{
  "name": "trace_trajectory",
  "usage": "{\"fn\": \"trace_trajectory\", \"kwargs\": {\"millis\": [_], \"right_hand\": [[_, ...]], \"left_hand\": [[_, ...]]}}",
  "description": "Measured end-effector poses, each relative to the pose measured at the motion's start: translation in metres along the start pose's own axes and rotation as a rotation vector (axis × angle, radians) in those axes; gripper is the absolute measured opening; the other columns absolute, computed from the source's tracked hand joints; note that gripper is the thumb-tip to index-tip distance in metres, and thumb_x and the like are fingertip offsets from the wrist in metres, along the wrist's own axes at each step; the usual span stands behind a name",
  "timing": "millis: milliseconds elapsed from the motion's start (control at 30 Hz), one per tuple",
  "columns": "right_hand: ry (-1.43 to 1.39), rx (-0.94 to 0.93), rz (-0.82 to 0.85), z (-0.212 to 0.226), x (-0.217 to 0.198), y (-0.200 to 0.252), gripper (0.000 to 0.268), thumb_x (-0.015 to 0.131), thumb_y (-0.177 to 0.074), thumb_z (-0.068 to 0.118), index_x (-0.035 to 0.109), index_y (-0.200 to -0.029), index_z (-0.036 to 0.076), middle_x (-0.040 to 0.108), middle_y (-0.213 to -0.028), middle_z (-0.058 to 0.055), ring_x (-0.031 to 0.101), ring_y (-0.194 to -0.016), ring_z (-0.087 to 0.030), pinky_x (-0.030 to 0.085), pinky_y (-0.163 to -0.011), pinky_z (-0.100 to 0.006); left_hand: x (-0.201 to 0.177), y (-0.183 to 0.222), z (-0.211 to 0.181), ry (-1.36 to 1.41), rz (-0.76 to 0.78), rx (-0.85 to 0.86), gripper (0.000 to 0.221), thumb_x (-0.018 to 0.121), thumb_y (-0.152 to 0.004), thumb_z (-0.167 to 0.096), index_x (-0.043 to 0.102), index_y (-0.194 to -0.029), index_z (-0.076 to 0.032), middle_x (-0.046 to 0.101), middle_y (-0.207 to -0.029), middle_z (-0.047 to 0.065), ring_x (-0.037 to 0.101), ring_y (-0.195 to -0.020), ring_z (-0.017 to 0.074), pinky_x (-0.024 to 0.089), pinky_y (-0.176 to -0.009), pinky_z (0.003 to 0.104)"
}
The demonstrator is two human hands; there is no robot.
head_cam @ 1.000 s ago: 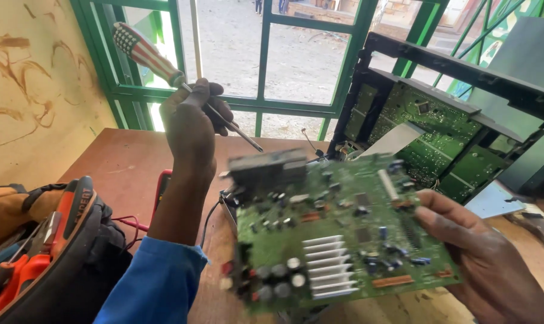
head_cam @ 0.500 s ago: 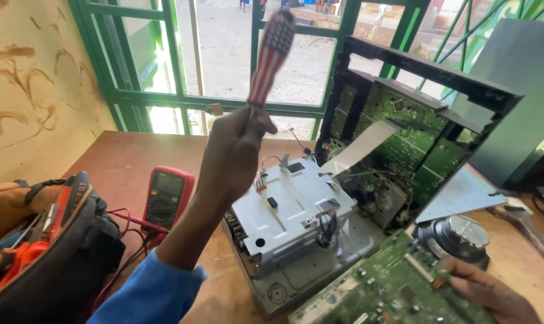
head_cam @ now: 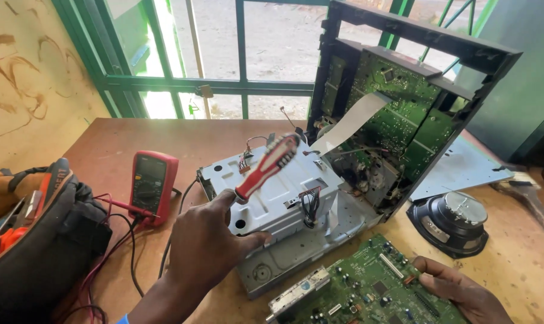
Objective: Removing internal circuit boards from an electronic device using a screwdriver.
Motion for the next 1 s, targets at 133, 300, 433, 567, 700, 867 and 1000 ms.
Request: {"fn": "trace_trajectory", "kwargs": {"millis": [133, 300, 433, 567, 700, 867, 1000], "right_hand": [[0.094, 0.015, -0.031, 0.0, 0.003, 0.004, 0.056, 0.054, -0.097, 0.015, 0.054, -0.152, 0.015, 0.041, -0.164, 0.0, 0.028, -0.155, -0.03, 0.019, -0.134, -0.065], [0.012, 0.032, -0.085, 0.01, 0.024, 0.025, 0.048, 0.05, -0.103, 0.011, 0.053, -0.151, 0.007, 0.044, -0.16, -0.006, 0.029, -0.152, -0.027, 0.027, -0.114, -0.06], [0.049, 0.06, -0.069, 0.01, 0.025, 0.014, 0.055, 0.055, -0.099, 0.014, 0.051, -0.153, 0.015, 0.038, -0.165, 0.001, 0.024, -0.156, -0.028, 0.024, -0.131, -0.063], [-0.187, -0.089, 0.221, -0.002, 0.047, 0.0, 0.021, 0.056, -0.099, 0.007, 0.058, -0.119, -0.002, 0.066, -0.11, -0.024, 0.061, -0.086, -0.042, 0.048, -0.074, -0.054], [0.054, -0.212, 0.284, 0.025, 0.077, 0.009, 0.021, 0.063, -0.095, 0.007, 0.06, -0.111, -0.008, 0.069, -0.098, -0.029, 0.061, -0.075, -0.041, 0.048, -0.063, -0.05], [0.79, -0.494, 0.321, 0.064, 0.086, -0.017, 0.043, 0.067, -0.089, 0.043, 0.078, -0.103, 0.005, 0.043, -0.065, -0.007, 0.035, -0.052, -0.019, 0.032, -0.055, -0.033], [0.744, -0.382, 0.301, 0.071, 0.096, -0.035, 0.068, 0.067, -0.081, 0.034, 0.064, -0.144, 0.007, 0.067, -0.15, -0.009, 0.062, -0.138, -0.025, 0.041, -0.118, -0.038]], "left_hand": [[0.019, -0.005, 0.001, -0.094, -0.117, 0.164, 0.055, 0.087, -0.066, -0.071, 0.07, -0.091, -0.025, 0.074, -0.067, -0.003, 0.07, -0.059, 0.0244, 0.049, -0.053, 0.045], [0.019, -0.029, -0.008, -0.117, -0.25, 0.335, 0.053, 0.087, -0.069, -0.07, 0.073, -0.085, -0.021, 0.079, -0.075, -0.002, 0.073, -0.056, 0.025, 0.052, -0.051, 0.045], [0.018, -0.056, -0.011, -0.151, -0.22, 0.327, 0.048, 0.087, -0.077, -0.063, 0.075, -0.084, -0.017, 0.077, -0.071, 0.002, 0.071, -0.053, 0.0202, 0.059, -0.052, 0.04], [0.017, -0.085, 0.0, -0.251, -0.199, 0.294, 0.056, 0.085, -0.076, -0.067, 0.075, -0.092, -0.014, 0.077, -0.077, 0.009, 0.072, -0.062, 0.028, 0.056, -0.054, 0.045], [0.021, -0.099, 0.016, -0.279, -0.294, 0.334, 0.059, 0.087, -0.07, -0.069, 0.078, -0.095, -0.017, 0.077, -0.077, 0.008, 0.073, -0.065, 0.0307, 0.05, -0.052, 0.044], [0.022, -0.102, 0.026, -0.223, -0.349, 0.309, 0.036, 0.069, -0.064, -0.014, 0.08, -0.098, -0.018, 0.079, -0.079, 0.004, 0.072, -0.064, 0.0282, 0.053, -0.051, 0.043], [0.025, -0.121, 0.044, -0.261, -0.343, 0.214, 0.039, 0.065, -0.062, -0.017, 0.079, -0.098, -0.024, 0.074, -0.07, 0.008, 0.069, -0.06, 0.0349, 0.047, -0.047, 0.045]]}}
Point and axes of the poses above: each hand's wrist, its own y-axis away from the middle knuckle, its own x-axis out of the palm, z = x × y, the point moved 6 cm from there along -y, towards the middle knuckle
